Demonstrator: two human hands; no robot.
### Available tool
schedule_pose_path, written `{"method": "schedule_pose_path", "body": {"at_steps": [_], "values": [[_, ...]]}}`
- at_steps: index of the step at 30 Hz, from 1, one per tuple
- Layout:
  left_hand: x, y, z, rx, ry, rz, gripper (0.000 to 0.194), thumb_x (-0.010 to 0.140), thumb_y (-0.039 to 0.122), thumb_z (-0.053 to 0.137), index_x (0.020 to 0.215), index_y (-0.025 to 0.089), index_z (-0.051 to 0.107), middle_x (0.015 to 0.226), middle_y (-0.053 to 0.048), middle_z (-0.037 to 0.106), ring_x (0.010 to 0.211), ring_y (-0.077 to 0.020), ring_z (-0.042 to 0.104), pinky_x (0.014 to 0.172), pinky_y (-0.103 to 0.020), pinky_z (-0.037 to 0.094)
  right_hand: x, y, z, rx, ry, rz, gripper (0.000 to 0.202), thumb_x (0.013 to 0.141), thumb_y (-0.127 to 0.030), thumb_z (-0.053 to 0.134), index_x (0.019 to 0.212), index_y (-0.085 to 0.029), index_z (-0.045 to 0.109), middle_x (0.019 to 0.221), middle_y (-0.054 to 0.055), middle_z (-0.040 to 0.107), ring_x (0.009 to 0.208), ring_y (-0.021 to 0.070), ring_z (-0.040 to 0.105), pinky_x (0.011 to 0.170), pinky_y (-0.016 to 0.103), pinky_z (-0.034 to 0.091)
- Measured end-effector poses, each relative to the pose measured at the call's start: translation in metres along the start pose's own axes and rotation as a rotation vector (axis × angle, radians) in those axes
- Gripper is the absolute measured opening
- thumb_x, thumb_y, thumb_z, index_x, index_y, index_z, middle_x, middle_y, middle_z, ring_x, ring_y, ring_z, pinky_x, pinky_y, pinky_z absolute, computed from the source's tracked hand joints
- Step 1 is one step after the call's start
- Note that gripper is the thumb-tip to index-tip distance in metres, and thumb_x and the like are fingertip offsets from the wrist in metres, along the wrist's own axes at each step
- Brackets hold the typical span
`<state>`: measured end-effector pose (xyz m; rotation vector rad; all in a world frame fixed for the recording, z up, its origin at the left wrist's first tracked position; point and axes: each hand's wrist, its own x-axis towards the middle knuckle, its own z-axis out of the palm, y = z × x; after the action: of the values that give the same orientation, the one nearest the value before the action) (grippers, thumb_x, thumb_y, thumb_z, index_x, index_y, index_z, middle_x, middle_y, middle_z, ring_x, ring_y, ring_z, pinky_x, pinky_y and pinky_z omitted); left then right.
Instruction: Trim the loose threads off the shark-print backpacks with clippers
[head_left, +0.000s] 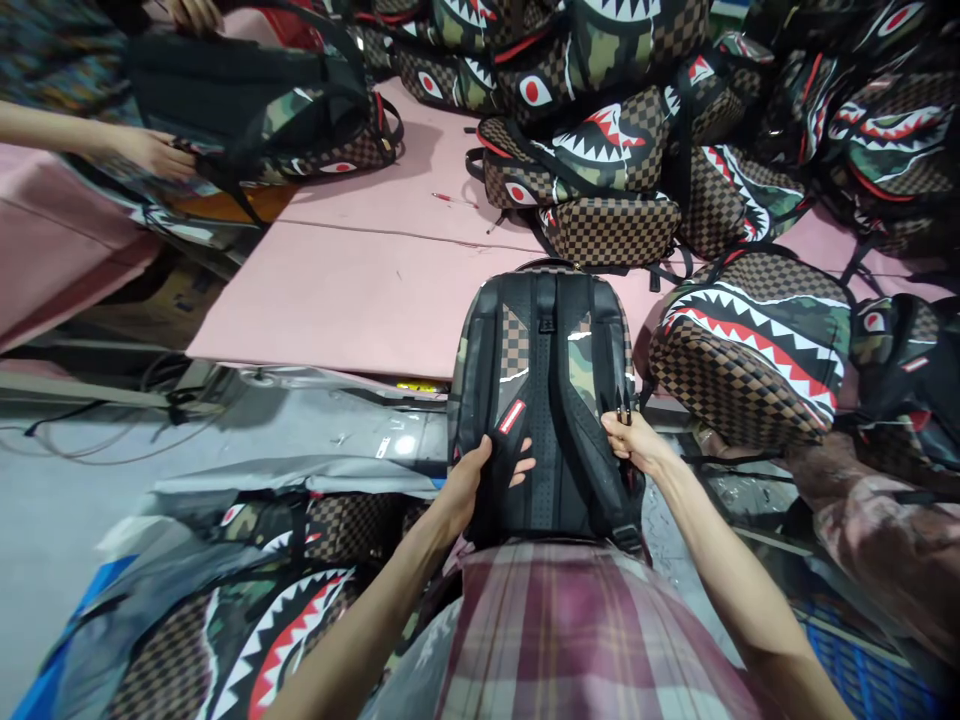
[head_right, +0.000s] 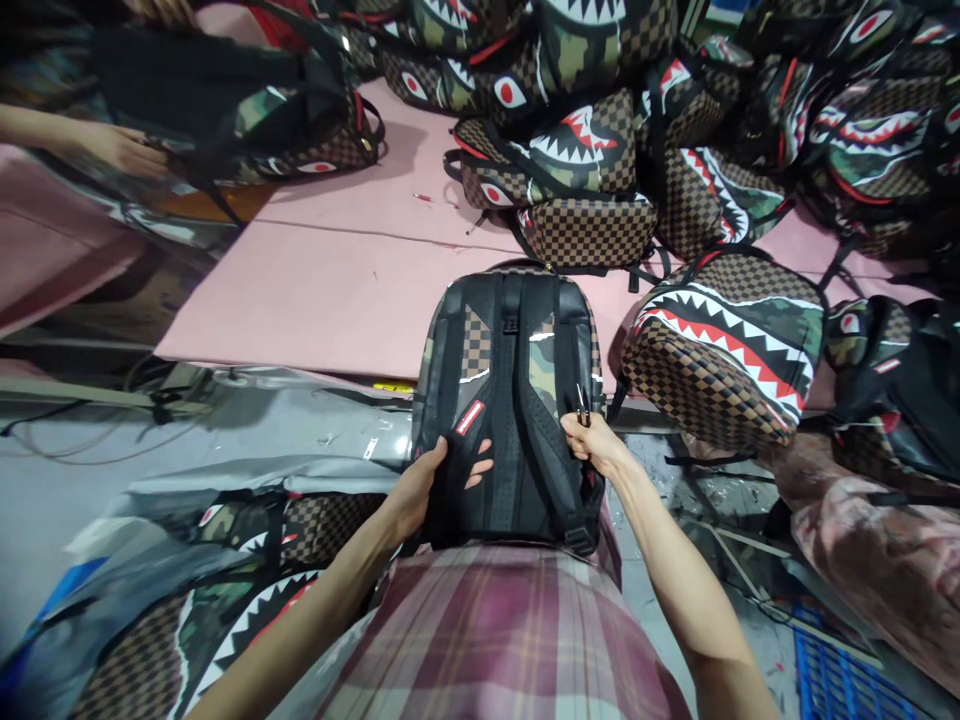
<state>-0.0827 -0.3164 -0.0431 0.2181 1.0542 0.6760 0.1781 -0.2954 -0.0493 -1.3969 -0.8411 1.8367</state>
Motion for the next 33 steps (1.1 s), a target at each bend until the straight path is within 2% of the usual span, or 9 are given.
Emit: {"method": "schedule_pose_path", "body": {"at_steps": [5,9,19,26,28,31,32,33], "values": [[-0.007,-0.002,-0.001,0.027,-0.008,0.025,0.044,0.09,0.04,0.041,0.122,0.013,0.053,0.126,-0.015,0.055,0.099,-0.0257,0.063,0.082,-0.034,0.051,-0.003,0.003,0.001,0.038,0.02,-0.012,0.053,0.058,-0.053,0.073,0.055,-0.02,0.031,0.043,-0.013,0.021,0.035,0.001,0.014,0.034,0.017,0.01],[-0.012,-0.001,-0.003,0.027,0.009,0.016,0.04,0.091,0.037,0.039,0.116,0.011,0.057,0.127,-0.015,0.054,0.097,-0.0243,0.064,0.08,-0.032,0.052,-0.005,0.003,0.003,0.066,0.025,-0.017,0.052,0.06,-0.052,0.072,0.054,-0.02,0.032,0.043,-0.013,0.021,0.035,0.0012,0.014,0.034,0.017,0.011],[-0.006,0.003,-0.008,-0.107,-0.055,-0.016,0.038,0.089,0.034,0.042,0.112,0.008,0.059,0.125,-0.016,0.056,0.107,-0.0258,0.059,0.088,-0.034,0.049,-0.004,0.0,0.009,0.108,0.053,-0.046,0.052,0.057,-0.051,0.075,0.056,-0.02,0.033,0.044,-0.013,0.02,0.036,0.001,0.014,0.035,0.018,0.011],[-0.002,0.001,0.002,0.008,-0.033,0.053,0.039,0.086,0.034,0.047,0.112,0.008,0.058,0.121,-0.016,0.058,0.104,-0.0267,0.06,0.087,-0.036,0.05,-0.011,-0.005,0.02,0.115,0.082,-0.107,0.05,0.059,-0.05,0.074,0.059,-0.02,0.034,0.048,-0.012,0.021,0.038,0.0015,0.015,0.037,0.019,0.011],[-0.003,-0.002,0.01,0.135,0.039,0.161,0.04,0.082,0.035,0.055,0.112,0.01,0.057,0.121,-0.016,0.058,0.111,-0.0287,0.056,0.091,-0.038,0.047,-0.016,-0.006,0.023,0.078,0.066,-0.122,0.049,0.063,-0.05,0.071,0.06,-0.02,0.033,0.049,-0.011,0.02,0.039,0.0021,0.015,0.038,0.019,0.011],[-0.006,-0.011,0.029,0.361,0.272,0.572,0.056,0.067,0.026,0.072,0.119,0.019,0.051,0.132,-0.011,0.049,0.131,-0.0281,0.033,0.104,-0.037,0.035,-0.024,-0.007,0.027,0.033,0.068,-0.159,0.048,0.066,-0.048,0.07,0.06,-0.021,0.031,0.05,-0.011,0.019,0.041,0.0029,0.015,0.039,0.02,0.011],[-0.006,-0.014,0.036,0.413,0.314,0.69,0.065,0.062,0.023,0.076,0.121,0.022,0.05,0.136,-0.009,0.045,0.134,-0.0272,0.026,0.107,-0.035,0.031,-0.025,-0.007,0.029,0.029,0.077,-0.173,0.048,0.067,-0.047,0.07,0.059,-0.021,0.03,0.05,-0.011,0.019,0.041,0.003,0.015,0.039,0.02,0.011],[-0.006,-0.019,0.044,0.446,0.307,0.746,0.071,0.058,0.02,0.078,0.122,0.023,0.049,0.138,-0.008,0.043,0.135,-0.0271,0.024,0.108,-0.035,0.028,-0.027,-0.007,0.03,0.031,0.086,-0.186,0.048,0.067,-0.047,0.07,0.058,-0.021,0.03,0.05,-0.011,0.019,0.041,0.0031,0.015,0.039,0.02,0.011]]}}
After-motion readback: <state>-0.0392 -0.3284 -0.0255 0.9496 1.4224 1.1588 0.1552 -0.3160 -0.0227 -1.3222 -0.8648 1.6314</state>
